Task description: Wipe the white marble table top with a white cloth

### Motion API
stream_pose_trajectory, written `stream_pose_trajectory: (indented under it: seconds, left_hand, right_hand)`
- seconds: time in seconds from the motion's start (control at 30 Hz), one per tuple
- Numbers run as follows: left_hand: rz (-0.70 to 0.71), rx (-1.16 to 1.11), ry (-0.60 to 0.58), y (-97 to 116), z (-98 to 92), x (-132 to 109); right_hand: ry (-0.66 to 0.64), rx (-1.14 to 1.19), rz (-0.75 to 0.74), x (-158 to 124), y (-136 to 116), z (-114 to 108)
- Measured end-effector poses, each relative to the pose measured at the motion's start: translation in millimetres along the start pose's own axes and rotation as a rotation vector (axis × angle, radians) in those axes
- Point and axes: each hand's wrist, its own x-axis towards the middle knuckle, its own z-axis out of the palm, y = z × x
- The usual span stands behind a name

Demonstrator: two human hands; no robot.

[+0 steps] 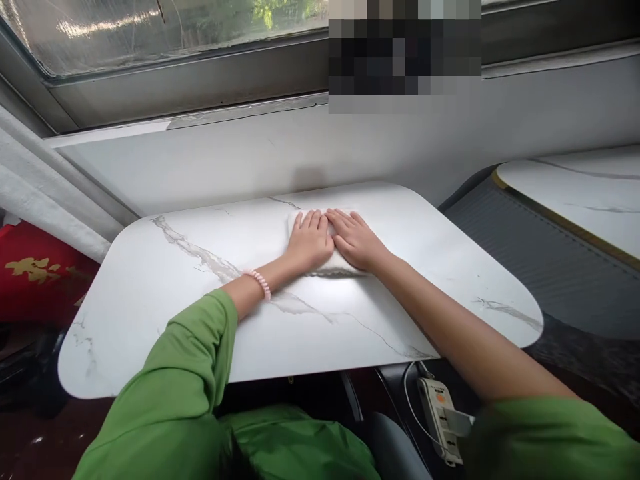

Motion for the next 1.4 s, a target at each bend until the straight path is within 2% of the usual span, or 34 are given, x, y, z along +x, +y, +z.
stream_pose_trajectory:
  seconds: [0.17, 0.3, 0.5, 0.7, 0.8, 0.9, 1.0, 1.1, 1.2, 1.3, 1.4]
  left_hand:
    - [-0.069, 0.017, 0.067, -24.6, 4.7, 55.7]
    - [-0.097, 0.040, 0.101, -33.7, 6.3, 75.4]
    - [-0.096, 0.060, 0.109, -35.9, 7.7, 76.7]
    - [-0.092, 0.063, 0.091, -27.2, 6.7, 58.4]
    - [-0.086, 0.063, 0.071, -18.6, 4.5, 41.7]
    - [-0.042, 0.071, 0.036, -3.7, 1.9, 15.5]
    - [0.031, 0.085, 0.018, 20.9, -0.9, -24.0]
    - [0.075, 0.091, -0.014, 52.5, -3.2, -67.9]
    - [0.131, 0.089, -0.042, 82.1, -4.7, -99.3]
    - [0.175, 0.089, -0.065, 101.8, -5.9, -111.6]
    - [0.192, 0.094, -0.080, 109.5, -6.9, -112.4]
  right_hand:
    - [0.066, 0.062, 0.033, 58.3, 23.6, 9.8]
    - [0.099, 0.048, 0.063, 80.0, 30.8, 15.6]
    - [0.121, 0.032, 0.051, 78.6, 32.1, 18.4]
    - [0.070, -0.014, 0.063, 61.3, 21.1, 10.8]
    - [0.043, -0.033, 0.063, 43.8, 11.1, 5.1]
    - [0.028, -0.051, 0.072, 11.2, 1.2, 1.2]
    - [0.055, -0.054, 0.054, -40.3, -7.8, -1.4]
    - [0.108, -0.051, -0.026, -100.6, -15.1, -5.5]
    - [0.149, -0.052, -0.062, -150.2, -19.1, -11.6]
    - [0.175, -0.046, -0.043, -177.0, -19.3, -17.0]
    - [0.172, -0.034, -0.024, -183.3, -18.3, -19.8]
